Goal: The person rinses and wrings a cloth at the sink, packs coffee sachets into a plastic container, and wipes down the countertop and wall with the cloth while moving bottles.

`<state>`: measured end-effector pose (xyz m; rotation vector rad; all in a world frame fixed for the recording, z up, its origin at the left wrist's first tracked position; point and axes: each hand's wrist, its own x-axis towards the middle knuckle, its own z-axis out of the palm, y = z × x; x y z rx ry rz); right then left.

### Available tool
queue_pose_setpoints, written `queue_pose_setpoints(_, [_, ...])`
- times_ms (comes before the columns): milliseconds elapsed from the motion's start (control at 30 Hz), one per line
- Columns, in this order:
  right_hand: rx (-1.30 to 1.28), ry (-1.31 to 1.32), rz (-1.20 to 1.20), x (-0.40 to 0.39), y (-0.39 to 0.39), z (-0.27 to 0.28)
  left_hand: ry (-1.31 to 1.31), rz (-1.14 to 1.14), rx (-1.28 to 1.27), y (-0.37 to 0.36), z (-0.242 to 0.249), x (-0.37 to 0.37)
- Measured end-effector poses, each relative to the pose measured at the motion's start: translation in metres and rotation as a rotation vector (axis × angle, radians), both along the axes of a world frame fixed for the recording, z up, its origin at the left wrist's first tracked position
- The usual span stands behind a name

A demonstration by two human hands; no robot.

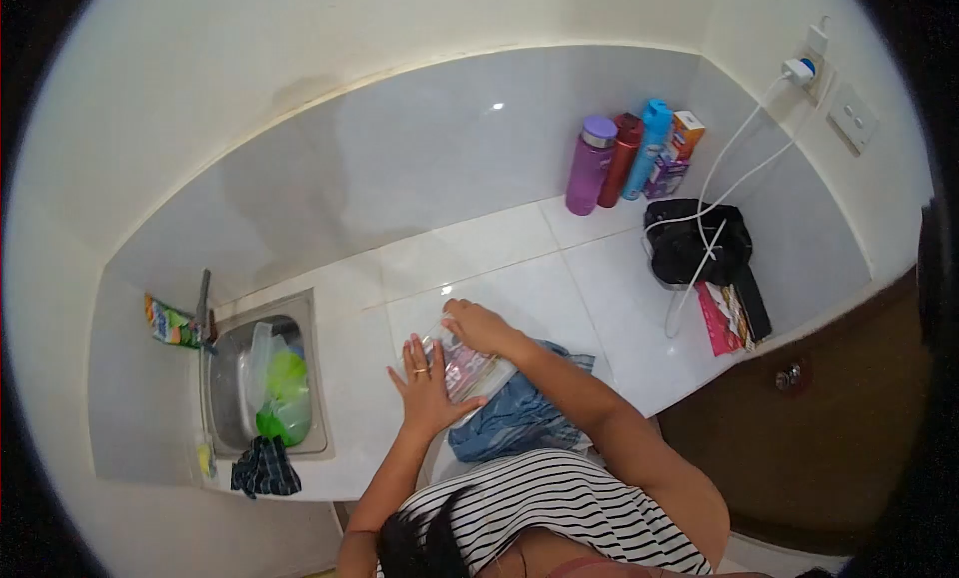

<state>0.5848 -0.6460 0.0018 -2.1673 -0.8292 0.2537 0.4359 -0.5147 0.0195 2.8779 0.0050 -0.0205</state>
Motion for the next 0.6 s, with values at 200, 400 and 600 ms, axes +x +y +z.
queue_pose_setpoints(200, [-0.160, -0.044, -0.085, -0.006, 0.004, 0.016, 0.055, -0.008, 0.017, -0.002, 0.008, 0.006])
queue_pose_setpoints(400, [-0.120, -0.232, -0.106, -0.007, 0.004, -0.003, 0.024, -0.016, 0.050, -0.003, 0.003, 0.005])
queue_pose_setpoints(600, [-0.196, -0.217, -0.036, -0.049, -0.019, 0.028, 0.002, 0.019, -0.042, 0.000, 0.010, -0.010])
